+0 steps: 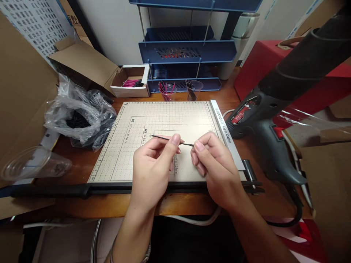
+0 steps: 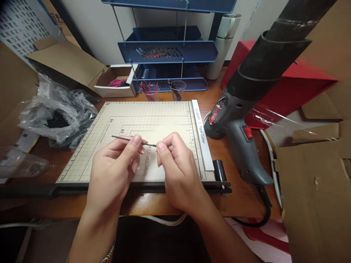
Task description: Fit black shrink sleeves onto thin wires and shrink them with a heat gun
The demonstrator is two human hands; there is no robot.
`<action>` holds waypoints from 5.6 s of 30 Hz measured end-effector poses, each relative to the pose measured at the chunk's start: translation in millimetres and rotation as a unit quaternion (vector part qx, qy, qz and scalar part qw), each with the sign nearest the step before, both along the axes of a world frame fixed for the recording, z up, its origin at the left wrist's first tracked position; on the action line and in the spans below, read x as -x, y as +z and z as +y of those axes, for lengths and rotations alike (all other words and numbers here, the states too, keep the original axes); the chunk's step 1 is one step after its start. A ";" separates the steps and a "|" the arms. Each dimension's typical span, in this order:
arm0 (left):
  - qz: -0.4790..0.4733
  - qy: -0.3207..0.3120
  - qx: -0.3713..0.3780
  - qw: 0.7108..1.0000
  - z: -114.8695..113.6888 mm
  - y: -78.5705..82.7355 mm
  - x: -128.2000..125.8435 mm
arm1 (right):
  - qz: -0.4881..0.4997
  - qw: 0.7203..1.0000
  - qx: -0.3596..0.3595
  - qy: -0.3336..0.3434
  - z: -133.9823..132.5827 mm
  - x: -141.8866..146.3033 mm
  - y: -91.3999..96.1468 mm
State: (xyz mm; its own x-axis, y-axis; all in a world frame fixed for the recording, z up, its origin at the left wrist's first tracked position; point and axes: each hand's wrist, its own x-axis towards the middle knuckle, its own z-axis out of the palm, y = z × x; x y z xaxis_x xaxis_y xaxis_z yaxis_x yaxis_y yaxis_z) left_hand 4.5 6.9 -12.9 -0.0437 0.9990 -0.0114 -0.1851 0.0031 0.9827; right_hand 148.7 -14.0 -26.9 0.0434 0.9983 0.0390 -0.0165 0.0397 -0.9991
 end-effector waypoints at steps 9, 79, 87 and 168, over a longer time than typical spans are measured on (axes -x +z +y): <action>-0.028 0.003 0.010 1.000 1.9 2.8 0.0 | -0.007 1.000 0.014 0.005 -1.9 -0.7 0.3; 0.594 -0.089 -0.327 0.729 -20.6 -10.1 20.4 | -0.426 0.891 -0.150 -0.054 7.3 -25.5 6.0; 0.646 -0.110 -0.344 0.672 -18.3 -14.1 19.6 | -0.477 0.872 -0.075 -0.077 8.8 -37.8 11.4; 0.658 -0.134 -0.357 0.650 -15.1 -14.7 21.7 | -0.559 0.813 -0.001 0.165 32.7 -31.3 18.5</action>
